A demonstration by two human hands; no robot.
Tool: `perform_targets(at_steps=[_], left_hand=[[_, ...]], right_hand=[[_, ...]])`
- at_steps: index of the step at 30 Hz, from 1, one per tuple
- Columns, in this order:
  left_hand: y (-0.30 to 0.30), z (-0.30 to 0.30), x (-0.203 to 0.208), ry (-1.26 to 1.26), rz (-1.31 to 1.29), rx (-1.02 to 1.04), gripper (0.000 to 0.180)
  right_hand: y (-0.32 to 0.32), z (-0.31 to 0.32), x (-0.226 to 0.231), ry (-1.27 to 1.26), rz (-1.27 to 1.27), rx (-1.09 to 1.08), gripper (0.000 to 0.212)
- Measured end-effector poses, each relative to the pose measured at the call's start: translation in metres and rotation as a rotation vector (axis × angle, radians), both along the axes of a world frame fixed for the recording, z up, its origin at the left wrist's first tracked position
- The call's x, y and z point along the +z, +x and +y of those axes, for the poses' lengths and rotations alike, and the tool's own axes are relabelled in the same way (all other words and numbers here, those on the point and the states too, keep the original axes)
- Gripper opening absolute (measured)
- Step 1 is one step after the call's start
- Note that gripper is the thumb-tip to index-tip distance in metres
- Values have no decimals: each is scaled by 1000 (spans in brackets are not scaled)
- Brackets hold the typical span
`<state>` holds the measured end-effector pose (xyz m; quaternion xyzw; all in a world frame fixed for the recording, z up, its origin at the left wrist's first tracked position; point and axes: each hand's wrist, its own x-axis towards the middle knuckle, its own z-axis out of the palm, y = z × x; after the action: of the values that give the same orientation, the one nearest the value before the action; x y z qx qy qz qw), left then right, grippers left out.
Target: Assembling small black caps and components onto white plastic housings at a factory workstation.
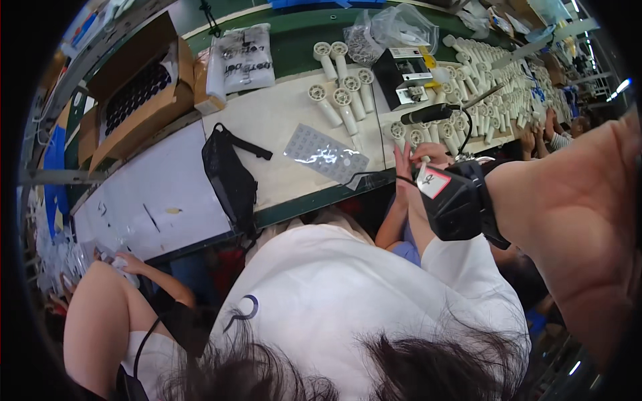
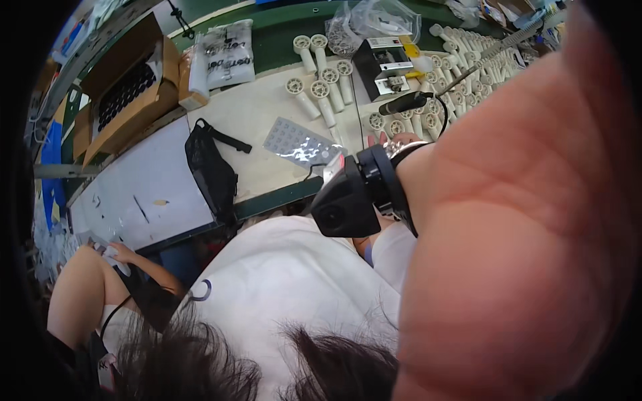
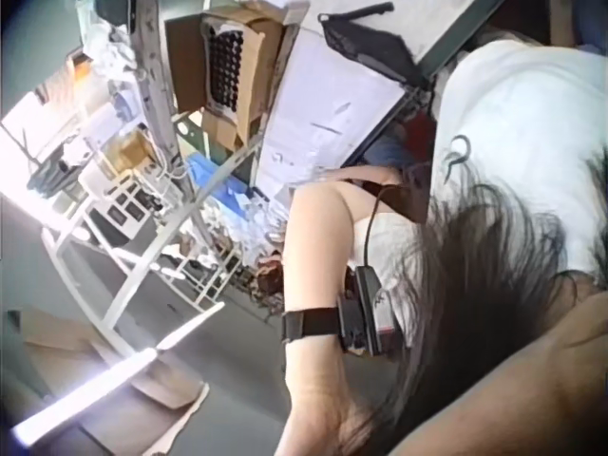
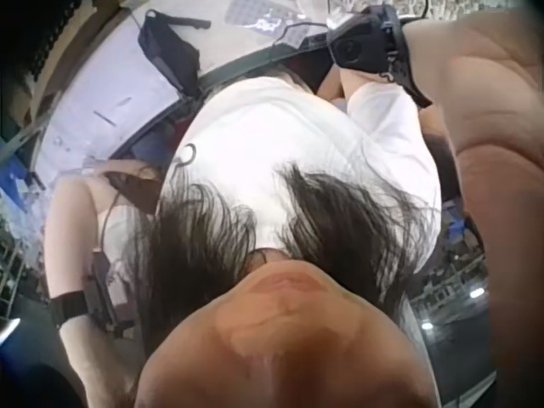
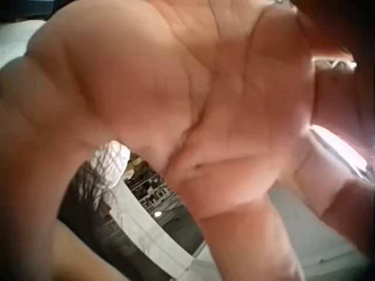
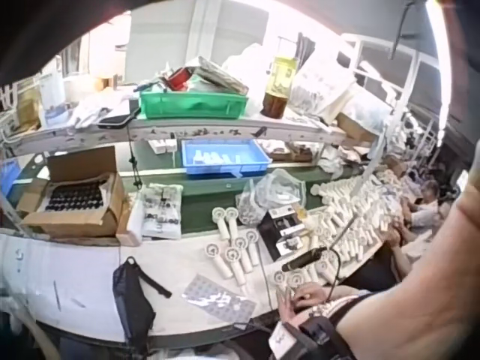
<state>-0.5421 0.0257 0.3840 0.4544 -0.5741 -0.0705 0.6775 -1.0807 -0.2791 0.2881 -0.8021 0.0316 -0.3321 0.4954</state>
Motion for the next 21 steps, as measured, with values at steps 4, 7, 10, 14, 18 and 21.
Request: perform_targets(at_steps=[4,7,10,14,18,21], left_hand=[[110,115,-50,-94,19,86,43],[74,68,-44,-153,-30,99,43],[101,99,-52,-203,-70,136,44],[215,195,-111,-240,-34,145,45],[366,363,-148,-341,-92,229,46],[399,271,-217,-478,8,184,47]], right_hand=[[-12,36,-32,-22,310,-3,50],[60,18,-91,-13,472,-67,51],[58,8,-79,-43,387,-130,49],[33,16,4,-117,-37,-317,42],[104,19,64,-230,-576,-387,36],[206,71,102,-441,-886,-479,32]])
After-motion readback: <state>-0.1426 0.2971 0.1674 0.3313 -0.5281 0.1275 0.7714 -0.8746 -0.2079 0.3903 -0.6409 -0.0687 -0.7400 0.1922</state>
